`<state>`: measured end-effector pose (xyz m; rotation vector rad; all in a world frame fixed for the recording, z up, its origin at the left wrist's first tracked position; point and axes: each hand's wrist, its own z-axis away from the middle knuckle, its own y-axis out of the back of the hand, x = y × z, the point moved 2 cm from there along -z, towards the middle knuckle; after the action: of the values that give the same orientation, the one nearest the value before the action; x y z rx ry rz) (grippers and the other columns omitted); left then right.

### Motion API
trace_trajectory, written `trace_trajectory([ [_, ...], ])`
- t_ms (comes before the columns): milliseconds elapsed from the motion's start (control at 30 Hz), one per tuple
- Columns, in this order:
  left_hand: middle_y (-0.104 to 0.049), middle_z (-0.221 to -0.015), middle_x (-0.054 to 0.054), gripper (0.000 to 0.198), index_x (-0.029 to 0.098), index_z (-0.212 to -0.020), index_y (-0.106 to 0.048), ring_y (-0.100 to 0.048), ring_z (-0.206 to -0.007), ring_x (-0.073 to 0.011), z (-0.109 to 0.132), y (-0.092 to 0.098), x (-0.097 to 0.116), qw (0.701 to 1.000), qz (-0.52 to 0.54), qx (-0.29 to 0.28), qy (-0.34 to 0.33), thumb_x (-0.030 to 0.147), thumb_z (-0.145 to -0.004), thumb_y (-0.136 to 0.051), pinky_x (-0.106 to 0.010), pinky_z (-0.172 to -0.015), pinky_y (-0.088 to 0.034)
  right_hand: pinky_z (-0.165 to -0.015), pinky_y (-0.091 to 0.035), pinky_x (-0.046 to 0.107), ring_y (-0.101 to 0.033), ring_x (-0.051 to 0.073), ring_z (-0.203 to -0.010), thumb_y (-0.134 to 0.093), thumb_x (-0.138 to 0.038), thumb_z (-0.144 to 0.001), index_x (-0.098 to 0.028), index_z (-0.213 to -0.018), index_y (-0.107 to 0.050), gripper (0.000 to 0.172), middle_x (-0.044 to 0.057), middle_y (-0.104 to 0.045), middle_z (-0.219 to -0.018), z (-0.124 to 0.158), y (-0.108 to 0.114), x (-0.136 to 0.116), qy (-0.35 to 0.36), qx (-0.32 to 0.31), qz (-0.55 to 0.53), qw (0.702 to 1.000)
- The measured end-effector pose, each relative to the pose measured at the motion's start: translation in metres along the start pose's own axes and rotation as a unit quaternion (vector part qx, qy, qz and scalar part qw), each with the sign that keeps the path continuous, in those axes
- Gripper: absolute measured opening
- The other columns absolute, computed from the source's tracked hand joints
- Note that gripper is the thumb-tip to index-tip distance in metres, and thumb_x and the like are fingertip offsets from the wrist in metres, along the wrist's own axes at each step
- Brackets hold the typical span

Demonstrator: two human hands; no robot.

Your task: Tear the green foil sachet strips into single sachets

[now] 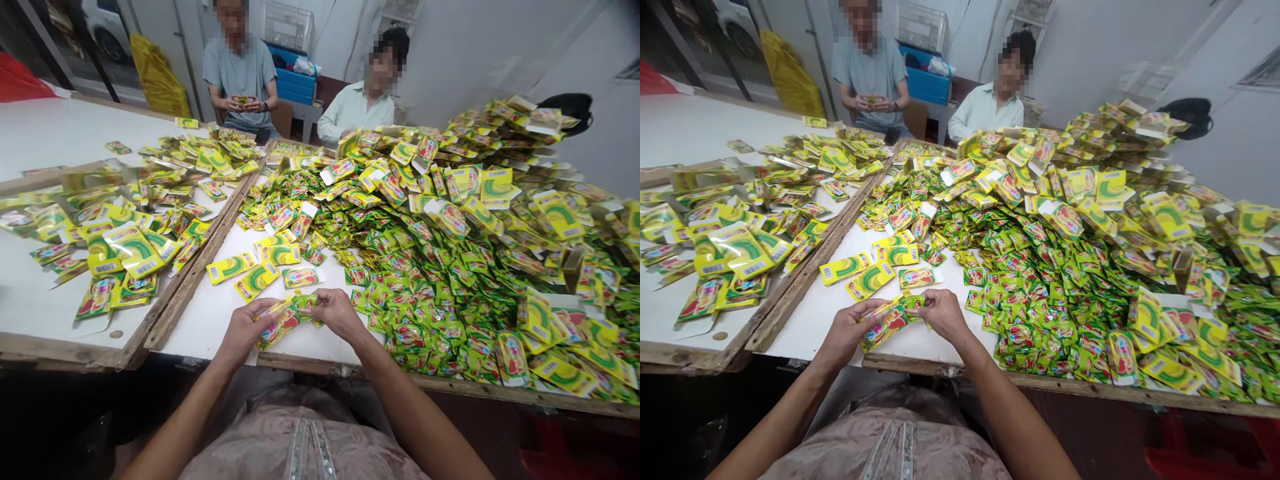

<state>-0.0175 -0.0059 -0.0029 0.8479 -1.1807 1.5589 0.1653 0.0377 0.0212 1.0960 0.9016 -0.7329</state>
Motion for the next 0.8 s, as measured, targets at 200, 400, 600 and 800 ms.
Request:
trace_trajectory([
  [200,-0.073,-0.08,-0.004,0.041,0.015,-0.088,-0.071,-0.066,-0.067,-0.0184,-0.003,-0.001,0.003,1.0,-0.008,0.011,0.025,0.032,-0.052,-0.083,-0.025,-0.063,-0.049,-0.047,-0.029,0.02,-0.037,0.008,-0.05,-0.064,-0.037,-0.068,-0.017,-0.061,-0.061,0.021,-0.006,-0.044,-0.051,0.009,-0.002,-0.018,0.053,-0.026,-0.014,0.998],
  [400,-0.073,-0.075,-0.003,0.038,0.016,-0.084,-0.072,-0.066,-0.064,-0.0169,-0.002,-0.009,0.005,0.998,0.043,0.006,0.041,0.029,-0.05,-0.084,-0.024,-0.062,-0.049,-0.055,-0.038,0.024,-0.046,0.011,-0.056,-0.066,-0.034,-0.066,-0.018,-0.062,-0.063,0.017,-0.002,-0.054,-0.059,0.01,-0.003,-0.019,0.076,0.058,-0.029,0.995],
  [600,-0.073,-0.075,-0.004,0.038,0.014,-0.082,-0.072,-0.066,-0.063,-0.0166,0.0,-0.006,0.006,0.998,0.021,-0.008,0.053,0.028,-0.049,-0.084,-0.024,-0.063,-0.05,-0.057,-0.041,0.024,-0.05,0.011,-0.056,-0.059,-0.028,-0.071,-0.019,-0.092,-0.058,0.023,-0.004,-0.056,-0.059,0.017,-0.017,-0.014,0.05,0.018,-0.127,0.99],
  [800,-0.072,-0.068,-0.004,0.036,0.014,-0.078,-0.071,-0.066,-0.06,-0.0175,0.004,-0.013,-0.001,0.996,0.026,-0.02,0.081,0.03,-0.048,-0.084,-0.025,-0.062,-0.05,-0.05,-0.036,0.02,-0.044,0.009,-0.048,-0.054,-0.027,-0.076,-0.022,-0.104,-0.05,0.029,-0.009,-0.048,-0.051,0.024,-0.034,-0.014,0.033,-0.068,-0.142,0.987],
])
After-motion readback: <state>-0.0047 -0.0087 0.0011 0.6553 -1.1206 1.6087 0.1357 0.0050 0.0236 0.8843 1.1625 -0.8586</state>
